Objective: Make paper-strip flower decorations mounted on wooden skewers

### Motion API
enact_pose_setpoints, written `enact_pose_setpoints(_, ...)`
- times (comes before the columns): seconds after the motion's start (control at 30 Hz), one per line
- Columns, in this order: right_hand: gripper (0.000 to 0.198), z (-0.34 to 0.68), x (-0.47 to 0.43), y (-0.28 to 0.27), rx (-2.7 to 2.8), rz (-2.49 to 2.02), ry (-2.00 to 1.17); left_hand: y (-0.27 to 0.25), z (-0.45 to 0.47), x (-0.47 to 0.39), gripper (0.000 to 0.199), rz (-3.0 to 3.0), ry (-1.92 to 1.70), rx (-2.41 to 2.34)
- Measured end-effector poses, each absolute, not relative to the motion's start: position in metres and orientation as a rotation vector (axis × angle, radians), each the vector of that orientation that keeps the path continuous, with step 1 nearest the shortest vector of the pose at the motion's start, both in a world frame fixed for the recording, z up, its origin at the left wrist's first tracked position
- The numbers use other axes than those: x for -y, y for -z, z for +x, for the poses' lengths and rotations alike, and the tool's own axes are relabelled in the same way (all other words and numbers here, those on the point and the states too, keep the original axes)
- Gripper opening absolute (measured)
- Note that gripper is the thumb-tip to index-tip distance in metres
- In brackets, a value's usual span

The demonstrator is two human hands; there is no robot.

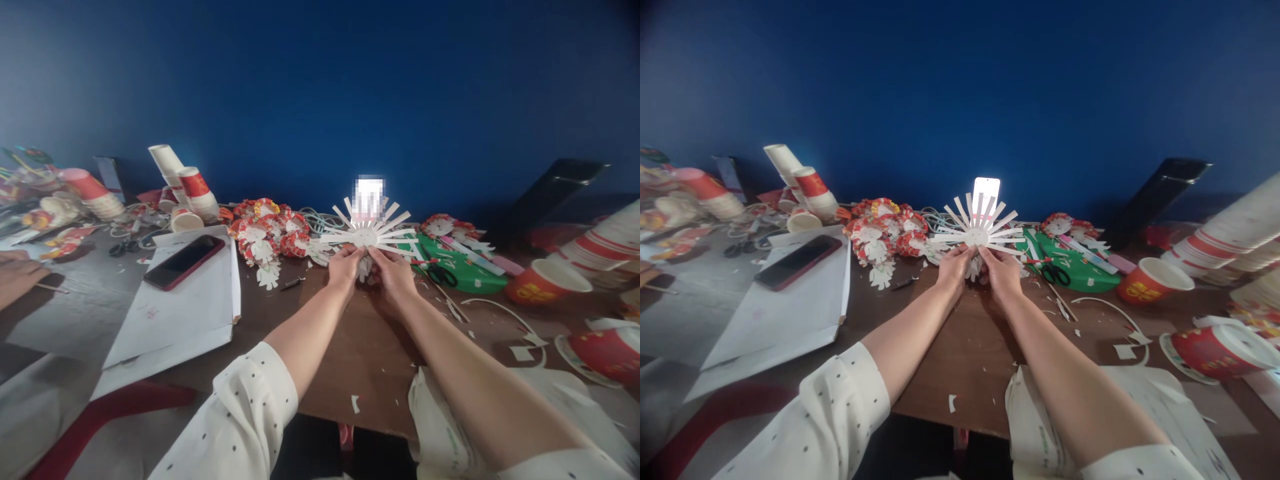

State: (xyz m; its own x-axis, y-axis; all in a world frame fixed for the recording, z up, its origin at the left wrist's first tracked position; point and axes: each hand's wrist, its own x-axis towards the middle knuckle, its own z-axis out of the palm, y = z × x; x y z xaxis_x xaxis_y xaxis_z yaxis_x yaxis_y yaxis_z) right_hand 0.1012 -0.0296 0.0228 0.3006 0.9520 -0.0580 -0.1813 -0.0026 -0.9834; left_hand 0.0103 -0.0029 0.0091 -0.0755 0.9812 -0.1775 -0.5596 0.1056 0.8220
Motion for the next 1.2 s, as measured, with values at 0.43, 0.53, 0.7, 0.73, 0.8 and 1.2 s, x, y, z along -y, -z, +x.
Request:
enact_pose_setpoints(0.43, 0.046, 0.1031, 0.0318, -0.0286, 0.793, -1.183, -1.085, -0.0131, 0.0113, 0.0091, 0.03, 0.649, -1.424, -0.847)
enact_pose_setpoints(0.53, 0.045, 0.1042, 0.0311, -0.0288, 0.774, -1.178, -1.072, -0.0124, 0.0112, 0.0093, 0.032, 0.664, -1.422, -0.82)
enact_pose_setpoints(0.7, 0.045, 0.1067, 0.029, -0.0275, 0.762, -1.173, -1.057, -0.0095, 0.0101, 0.0085, 0.032, 0.7, -1.419, -0.786)
enact_pose_setpoints(0.73, 0.045, 0.1068, 0.0288, -0.0274, 0.763, -1.173, -1.059, -0.0092, 0.0098, 0.0083, 0.031, 0.707, -1.426, -0.787)
enact_pose_setpoints(0.8, 0.045, 0.1066, 0.0289, -0.0277, 0.76, -1.169, -1.062, -0.009, 0.0092, 0.0082, 0.031, 0.714, -1.436, -0.796)
enact_pose_setpoints(1.2, 0.045, 0.1064, 0.0315, -0.0274, 0.838, -1.195, -1.087, -0.0049, 0.0056, 0.0027, 0.035, 0.756, -1.434, -0.836)
